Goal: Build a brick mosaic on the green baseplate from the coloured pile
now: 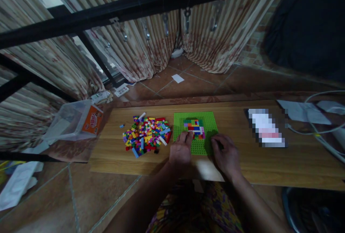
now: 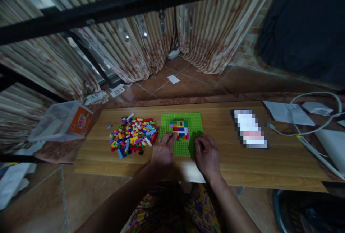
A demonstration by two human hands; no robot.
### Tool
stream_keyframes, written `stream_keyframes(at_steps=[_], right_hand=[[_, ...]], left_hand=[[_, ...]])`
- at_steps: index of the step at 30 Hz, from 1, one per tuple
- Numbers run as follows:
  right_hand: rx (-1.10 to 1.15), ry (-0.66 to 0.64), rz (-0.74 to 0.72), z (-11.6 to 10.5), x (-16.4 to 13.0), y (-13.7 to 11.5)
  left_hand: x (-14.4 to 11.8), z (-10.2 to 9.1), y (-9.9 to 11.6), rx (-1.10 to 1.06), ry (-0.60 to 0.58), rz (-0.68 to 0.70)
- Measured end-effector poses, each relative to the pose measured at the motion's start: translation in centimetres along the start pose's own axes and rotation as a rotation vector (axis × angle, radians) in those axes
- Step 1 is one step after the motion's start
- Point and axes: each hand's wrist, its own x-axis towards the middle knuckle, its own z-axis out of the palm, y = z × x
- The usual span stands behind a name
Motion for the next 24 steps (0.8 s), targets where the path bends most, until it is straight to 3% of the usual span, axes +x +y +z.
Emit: stream_keyframes(at_steps=[6,10,16,20,24], right_hand=[[-0.022,0.008,-0.035,0.0,0.0,0.3],[-0.031,0.005,-0.038,0.0,0.0,0.6],[-0.039,-0.012,-0.024,0.0,-0.1,0.6],[-0.053,-0.024,0.003,-0.1,-0.2,0.6],[-0.081,-0.033,-0.006,-0.3,-0.2,0.7]], left_hand=[[-0.6,-0.6,0.3,-0.018,0.019,-0.022],[-2.2,-1.2,-0.9,-0.045,0.167,-0.053],[-5.9,-1.9,-5.5,-0.014,0.442,-0.231],[-8.1,-2.4,-8.5,-0.012,0.496,-0.327],[-9.2,-4.0,-11.4,-0.05,0.528,-0.604]])
